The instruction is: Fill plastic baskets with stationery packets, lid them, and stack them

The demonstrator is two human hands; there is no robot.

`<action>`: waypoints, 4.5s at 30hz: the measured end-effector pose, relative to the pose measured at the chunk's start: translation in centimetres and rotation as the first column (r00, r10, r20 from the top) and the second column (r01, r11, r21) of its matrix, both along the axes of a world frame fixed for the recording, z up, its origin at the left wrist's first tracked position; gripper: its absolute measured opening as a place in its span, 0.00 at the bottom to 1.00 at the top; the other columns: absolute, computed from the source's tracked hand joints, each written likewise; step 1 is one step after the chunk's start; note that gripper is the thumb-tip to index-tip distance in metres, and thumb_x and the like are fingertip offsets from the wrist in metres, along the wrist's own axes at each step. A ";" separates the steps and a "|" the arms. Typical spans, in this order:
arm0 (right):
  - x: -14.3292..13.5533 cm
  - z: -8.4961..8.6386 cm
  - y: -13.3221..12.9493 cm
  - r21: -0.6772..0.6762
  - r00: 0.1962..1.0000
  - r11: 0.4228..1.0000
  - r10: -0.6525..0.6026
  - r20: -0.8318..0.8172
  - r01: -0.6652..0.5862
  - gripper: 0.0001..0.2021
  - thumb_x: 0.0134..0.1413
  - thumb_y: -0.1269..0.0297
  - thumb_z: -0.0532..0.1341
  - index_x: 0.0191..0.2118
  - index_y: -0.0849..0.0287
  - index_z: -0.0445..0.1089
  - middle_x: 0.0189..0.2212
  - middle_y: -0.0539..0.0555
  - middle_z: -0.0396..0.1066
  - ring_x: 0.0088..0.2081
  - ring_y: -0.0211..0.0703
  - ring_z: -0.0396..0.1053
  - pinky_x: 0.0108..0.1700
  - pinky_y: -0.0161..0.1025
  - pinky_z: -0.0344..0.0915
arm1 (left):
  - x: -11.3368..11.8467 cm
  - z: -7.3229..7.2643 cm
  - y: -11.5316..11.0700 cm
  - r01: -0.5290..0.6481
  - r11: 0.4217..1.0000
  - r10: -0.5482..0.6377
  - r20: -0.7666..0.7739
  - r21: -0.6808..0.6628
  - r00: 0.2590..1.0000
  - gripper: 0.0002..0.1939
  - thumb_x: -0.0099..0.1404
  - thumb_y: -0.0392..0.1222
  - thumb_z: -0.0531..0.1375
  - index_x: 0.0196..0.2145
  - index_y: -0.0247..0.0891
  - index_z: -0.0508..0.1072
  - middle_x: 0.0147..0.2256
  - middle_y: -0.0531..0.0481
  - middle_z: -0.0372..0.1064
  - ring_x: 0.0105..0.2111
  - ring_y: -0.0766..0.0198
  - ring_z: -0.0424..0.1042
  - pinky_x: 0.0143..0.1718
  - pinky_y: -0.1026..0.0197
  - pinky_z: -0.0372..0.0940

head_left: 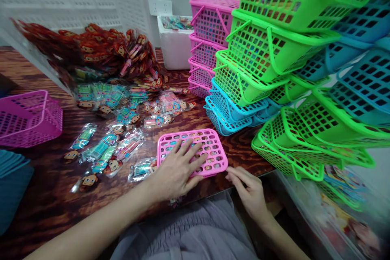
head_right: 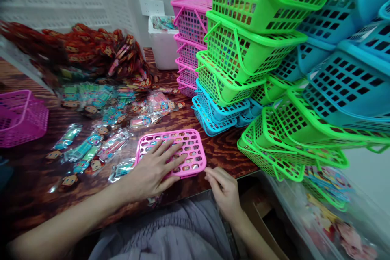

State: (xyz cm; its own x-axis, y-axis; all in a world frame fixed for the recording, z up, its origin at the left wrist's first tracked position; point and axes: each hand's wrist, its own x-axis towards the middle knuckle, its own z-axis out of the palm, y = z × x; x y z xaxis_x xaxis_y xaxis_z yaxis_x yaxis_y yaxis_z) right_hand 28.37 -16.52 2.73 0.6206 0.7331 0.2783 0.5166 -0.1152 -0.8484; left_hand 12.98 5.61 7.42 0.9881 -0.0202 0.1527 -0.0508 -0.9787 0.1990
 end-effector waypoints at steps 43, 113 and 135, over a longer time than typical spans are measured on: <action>6.0 0.8 12.8 -0.137 0.919 0.989 -0.001 -0.394 -0.058 0.14 0.50 0.48 0.59 0.31 0.54 0.69 0.30 0.49 0.71 0.36 0.44 0.67 0.40 0.39 0.63 | -0.6 -0.1 0.1 -0.009 1.000 0.009 -0.017 -0.011 1.000 0.37 0.70 0.66 0.48 0.69 0.49 0.50 0.70 0.42 0.42 0.69 0.41 0.43 0.65 0.35 0.43; 0.8 -2.2 12.9 0.103 0.723 0.995 0.060 -0.688 0.016 0.25 0.55 0.48 0.66 0.55 0.55 0.73 0.51 0.55 0.75 0.53 0.55 0.72 0.58 0.52 0.67 | -0.6 -6.2 1.6 -0.226 0.202 0.792 0.023 -0.953 0.610 0.14 0.72 0.49 0.51 0.46 0.39 0.69 0.44 0.45 0.70 0.43 0.59 0.69 0.46 0.59 0.64; -1.3 -2.4 10.0 0.011 0.530 0.946 0.172 0.830 -0.325 0.27 0.61 0.77 0.53 0.65 0.59 0.61 0.59 0.58 0.68 0.67 0.56 0.54 0.59 0.54 0.64 | -5.8 -6.1 3.7 0.092 0.940 0.010 0.294 -0.330 0.956 0.29 0.73 0.31 0.48 0.69 0.42 0.52 0.65 0.41 0.55 0.66 0.51 0.52 0.67 0.41 0.50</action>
